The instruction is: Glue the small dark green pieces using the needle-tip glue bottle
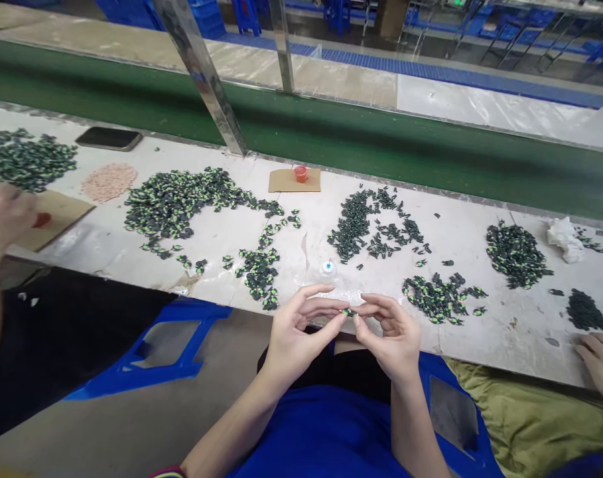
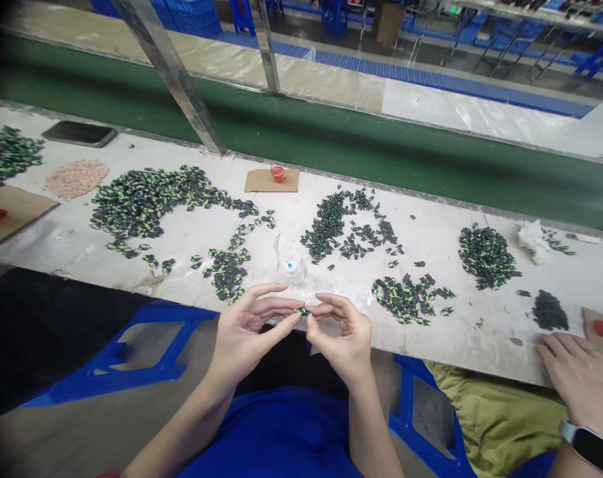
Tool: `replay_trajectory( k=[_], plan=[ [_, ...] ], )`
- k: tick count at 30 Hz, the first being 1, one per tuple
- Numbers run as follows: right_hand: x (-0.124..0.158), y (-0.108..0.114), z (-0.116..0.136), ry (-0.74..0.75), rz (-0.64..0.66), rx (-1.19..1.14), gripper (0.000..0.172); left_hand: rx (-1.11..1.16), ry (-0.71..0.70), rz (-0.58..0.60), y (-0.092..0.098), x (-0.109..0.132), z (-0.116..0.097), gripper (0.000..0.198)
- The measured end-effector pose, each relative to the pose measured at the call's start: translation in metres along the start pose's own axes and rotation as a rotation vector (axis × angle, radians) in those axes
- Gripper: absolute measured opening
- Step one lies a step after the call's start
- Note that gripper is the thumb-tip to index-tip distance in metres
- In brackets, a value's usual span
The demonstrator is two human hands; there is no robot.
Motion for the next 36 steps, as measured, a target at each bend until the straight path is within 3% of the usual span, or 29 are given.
replay_trajectory(
  k=[22, 36],
  plan=[
    [0.008, -0.004, 0.006, 0.153, 0.017, 0.268, 0.024, 0.009, 0.071, -0.087, -0.002, -0.001, 0.002, 0.025],
    [0.006, -0.002, 0.001, 0.064, 0.001, 0.182, 0.022, 0.038, 0.145, -0.038, -0.006, -0.001, 0.008, 0.030]
  ],
)
Point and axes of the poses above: each hand's wrist, its own x-axis away from the middle knuckle, its own y-axis out of the back of the hand, z = x × y, the point moved 3 cm from there along -x, towards the middle knuckle, and after that the axes turned 14 degrees about y, right-handed, at the moved point
